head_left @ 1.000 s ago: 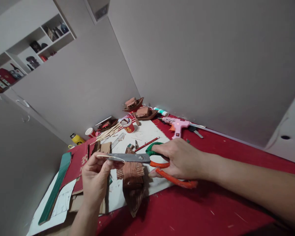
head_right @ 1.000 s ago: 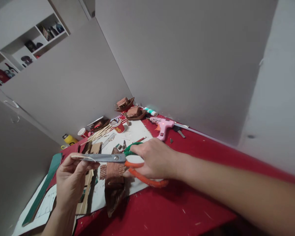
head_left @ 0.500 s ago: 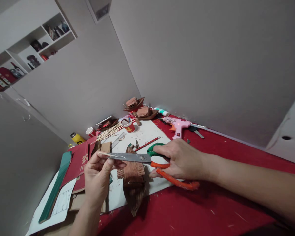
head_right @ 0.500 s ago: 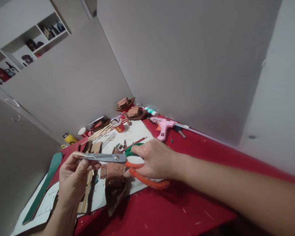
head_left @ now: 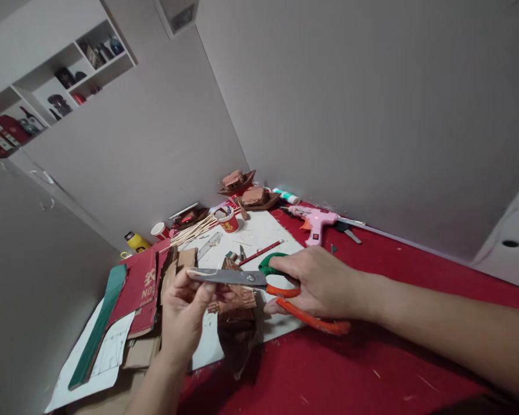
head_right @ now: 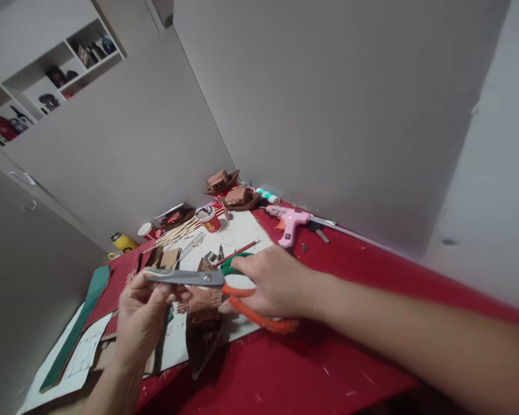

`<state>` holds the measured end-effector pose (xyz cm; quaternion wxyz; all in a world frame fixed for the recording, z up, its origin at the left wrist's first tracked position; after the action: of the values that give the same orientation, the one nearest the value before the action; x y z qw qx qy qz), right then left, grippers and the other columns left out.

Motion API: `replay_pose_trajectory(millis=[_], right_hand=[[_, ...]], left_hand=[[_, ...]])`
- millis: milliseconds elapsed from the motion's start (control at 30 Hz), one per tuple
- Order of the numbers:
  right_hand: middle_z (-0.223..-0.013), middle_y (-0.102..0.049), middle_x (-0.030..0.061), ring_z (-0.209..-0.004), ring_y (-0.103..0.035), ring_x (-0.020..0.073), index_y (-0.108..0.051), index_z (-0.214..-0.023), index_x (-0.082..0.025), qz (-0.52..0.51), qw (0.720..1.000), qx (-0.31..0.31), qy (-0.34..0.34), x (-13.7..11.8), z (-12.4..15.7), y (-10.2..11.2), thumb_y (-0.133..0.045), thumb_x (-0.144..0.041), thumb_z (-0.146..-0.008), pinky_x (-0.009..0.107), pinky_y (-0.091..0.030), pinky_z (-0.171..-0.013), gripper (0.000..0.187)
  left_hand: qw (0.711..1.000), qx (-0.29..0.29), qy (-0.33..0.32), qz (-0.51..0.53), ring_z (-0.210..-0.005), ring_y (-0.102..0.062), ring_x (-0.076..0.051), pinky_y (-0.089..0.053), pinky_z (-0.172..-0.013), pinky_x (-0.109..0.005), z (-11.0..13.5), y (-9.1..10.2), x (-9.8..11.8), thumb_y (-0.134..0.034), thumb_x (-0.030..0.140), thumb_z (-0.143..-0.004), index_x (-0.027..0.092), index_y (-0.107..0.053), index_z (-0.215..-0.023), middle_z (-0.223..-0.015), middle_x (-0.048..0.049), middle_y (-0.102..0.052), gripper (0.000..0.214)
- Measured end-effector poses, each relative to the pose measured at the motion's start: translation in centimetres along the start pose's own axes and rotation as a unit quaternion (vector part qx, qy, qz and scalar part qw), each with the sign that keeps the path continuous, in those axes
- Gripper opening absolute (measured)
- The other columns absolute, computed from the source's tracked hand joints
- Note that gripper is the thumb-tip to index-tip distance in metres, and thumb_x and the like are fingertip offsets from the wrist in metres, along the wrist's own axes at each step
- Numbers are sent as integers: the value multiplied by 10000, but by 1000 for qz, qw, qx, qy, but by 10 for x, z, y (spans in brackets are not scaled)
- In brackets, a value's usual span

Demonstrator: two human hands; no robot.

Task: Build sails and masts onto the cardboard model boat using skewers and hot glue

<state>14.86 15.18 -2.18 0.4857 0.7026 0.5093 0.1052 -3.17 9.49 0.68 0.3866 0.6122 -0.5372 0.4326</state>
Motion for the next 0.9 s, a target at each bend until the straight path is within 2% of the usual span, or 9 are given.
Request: replay_pose_trajectory(millis=[133,267,400,533,733,900], right_hand=[[-553,-621,35,-490,-562,174,-540,-666,-191,10,1000,-16,-13,1,0,-2,-564,-704,-760,250,-267,-488,522],[-505,-582,18,-447,-519,152,-550,-649,-189,9,1000,10,2,-1,2,1,-554,-723,-761,246,-246,-470,545],[-461,-532,3,-413,-461,128,-570,-640,-176,-2,998,58,36,-6,5,5,-480,-742,-807,243,-239,-453,598],[-456,-503,-6,-408,-421,117,-577,-639,-168,-3,995,85,52,-10,5,9,-446,-751,-821,244,-243,-453,625],[-449,-429,-47,-411,-313,87,-493,-575,-190,-39,992,118,12,1,4,15,-510,-738,-790,226,-238,-440,589],[-502,-491,-24,-437,-390,106,-528,-624,-188,-19,994,107,-19,10,4,12,-519,-727,-791,239,-252,-470,564]], left_hand=[[1000,1,13,-12,-608,-698,-133,-559,-605,-209,2,-3,-10,-772,291,-762,159,-668,-833,-660,-6,-708,182],[1000,-2,15,-8,-636,-700,-135,-561,-626,-219,4,-3,-10,-738,274,-798,169,-672,-842,-698,-10,-717,132],[1000,19,1,-10,-621,-685,-118,-543,-612,-196,4,1,-3,-721,281,-815,167,-680,-874,-683,-2,-701,135],[999,46,-18,1,-610,-675,-109,-539,-613,-194,2,7,9,-750,272,-783,169,-668,-805,-693,12,-686,134],[998,48,-7,37,-641,-656,-107,-534,-605,-196,-1,9,17,-721,302,-803,161,-671,-774,-745,-13,-681,152],[994,75,-6,80,-570,-602,-96,-501,-517,-175,-6,12,13,-671,314,-833,162,-596,-709,-630,7,-621,210]])
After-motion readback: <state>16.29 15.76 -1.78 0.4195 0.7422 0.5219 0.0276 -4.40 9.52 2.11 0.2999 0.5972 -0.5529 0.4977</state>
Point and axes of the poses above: each hand's wrist, its own z-axis away from the middle knuckle, its own y-axis out of the back of the hand, x = y × z, the point moved 8 cm from there along -z, towards the middle knuckle
